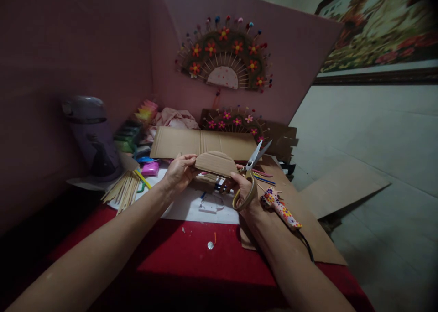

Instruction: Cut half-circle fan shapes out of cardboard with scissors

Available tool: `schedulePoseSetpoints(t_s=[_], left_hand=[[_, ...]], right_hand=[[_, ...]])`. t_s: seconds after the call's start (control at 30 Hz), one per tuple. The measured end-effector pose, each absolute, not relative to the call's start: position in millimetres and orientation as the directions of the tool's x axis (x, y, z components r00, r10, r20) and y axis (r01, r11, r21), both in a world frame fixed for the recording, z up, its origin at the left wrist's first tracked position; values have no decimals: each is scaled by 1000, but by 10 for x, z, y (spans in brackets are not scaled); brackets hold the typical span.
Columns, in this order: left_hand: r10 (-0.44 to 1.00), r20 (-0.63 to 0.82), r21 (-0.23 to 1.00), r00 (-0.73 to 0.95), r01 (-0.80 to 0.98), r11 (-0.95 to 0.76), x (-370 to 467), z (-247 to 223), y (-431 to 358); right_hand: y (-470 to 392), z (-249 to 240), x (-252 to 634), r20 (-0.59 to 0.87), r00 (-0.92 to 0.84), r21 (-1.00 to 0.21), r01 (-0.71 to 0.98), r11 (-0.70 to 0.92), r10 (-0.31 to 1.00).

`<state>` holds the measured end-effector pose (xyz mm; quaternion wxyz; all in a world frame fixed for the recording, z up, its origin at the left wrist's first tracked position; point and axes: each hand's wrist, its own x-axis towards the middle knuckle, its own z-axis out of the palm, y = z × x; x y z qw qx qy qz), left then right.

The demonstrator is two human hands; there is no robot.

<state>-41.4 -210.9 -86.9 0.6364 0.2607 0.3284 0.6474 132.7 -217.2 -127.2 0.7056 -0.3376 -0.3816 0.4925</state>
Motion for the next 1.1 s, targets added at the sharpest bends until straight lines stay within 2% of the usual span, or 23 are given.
schedulePoseSetpoints(t_s=[0.1, 0.37, 0.53, 0.7, 0.83, 0.93, 1.1], left_hand=[[997, -76, 764, -9, -644, 53, -421, -867, -2113], [994, -71, 772, 87, -626, 110, -450, -906, -2097], [991, -102, 739, 84, -660, 132, -458, -919, -2096], [985, -145, 695, 92, -699, 167, -466, -916, -2097], [966, -192, 679, 173, -687, 258, -461, -878, -2117], [944, -202, 725, 261, -608, 323, -440, -853, -2147], [965, -79, 806, 251, -554, 211, -427, -910, -2130]], right_hand=[[-2191, -1249, 1320, 142, 214, -853, -469, 229, 966], [-2145, -1233, 1349, 151, 238, -829, -499, 254, 959], [-2101, -1238, 1361, 166, 233, -816, -513, 266, 958], [-2084, -1221, 1390, 116, 214, -817, -534, 216, 970], [-2098, -1187, 1396, 83, 210, -812, -553, 188, 974], [-2112, -1185, 1378, 124, 277, -806, -532, 259, 953], [-2124, -1242, 1373, 293, 321, -857, -330, 396, 901]])
